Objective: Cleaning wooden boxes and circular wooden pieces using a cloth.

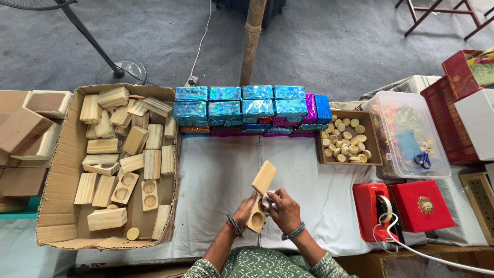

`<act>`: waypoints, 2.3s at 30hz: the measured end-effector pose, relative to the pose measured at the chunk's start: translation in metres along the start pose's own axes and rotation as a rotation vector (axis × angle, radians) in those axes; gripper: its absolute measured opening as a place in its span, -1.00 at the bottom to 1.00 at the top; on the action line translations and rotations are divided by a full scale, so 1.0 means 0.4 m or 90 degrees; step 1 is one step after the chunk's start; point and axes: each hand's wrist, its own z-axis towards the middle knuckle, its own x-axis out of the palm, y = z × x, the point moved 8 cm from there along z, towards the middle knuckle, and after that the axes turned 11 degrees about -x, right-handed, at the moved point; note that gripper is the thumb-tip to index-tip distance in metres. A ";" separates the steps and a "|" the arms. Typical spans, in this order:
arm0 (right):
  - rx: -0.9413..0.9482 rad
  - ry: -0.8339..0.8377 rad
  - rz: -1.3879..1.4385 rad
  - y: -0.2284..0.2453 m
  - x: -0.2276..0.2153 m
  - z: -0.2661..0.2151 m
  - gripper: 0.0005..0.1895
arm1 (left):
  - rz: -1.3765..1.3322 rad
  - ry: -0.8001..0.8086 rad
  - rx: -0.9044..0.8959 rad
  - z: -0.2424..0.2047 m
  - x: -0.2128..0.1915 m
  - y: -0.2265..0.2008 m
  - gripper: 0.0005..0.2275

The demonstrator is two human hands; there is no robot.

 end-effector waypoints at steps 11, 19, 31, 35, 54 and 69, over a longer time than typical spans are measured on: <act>0.074 0.167 0.037 -0.160 0.210 -0.108 -0.82 | 0.035 -0.061 0.194 -0.040 -0.003 -0.103 -0.42; 0.269 -0.103 0.387 -0.259 0.158 -0.069 -0.69 | -0.110 -0.054 0.115 0.039 -0.031 -0.031 -0.35; 0.246 -0.018 0.268 -0.155 0.165 -0.063 -0.64 | 0.193 -0.292 0.210 0.052 -0.079 0.014 -0.37; 0.266 -0.070 0.125 -0.175 0.104 -0.035 -0.69 | 0.360 -0.328 0.356 -0.102 0.054 -0.105 -0.49; 0.279 0.127 0.286 -0.153 0.226 -0.167 -0.71 | 0.344 -0.386 0.273 0.055 -0.108 -0.132 -0.61; 0.375 -0.103 0.230 -0.430 0.100 -0.183 -0.64 | 0.654 -0.550 0.283 0.289 -0.249 -0.113 -0.42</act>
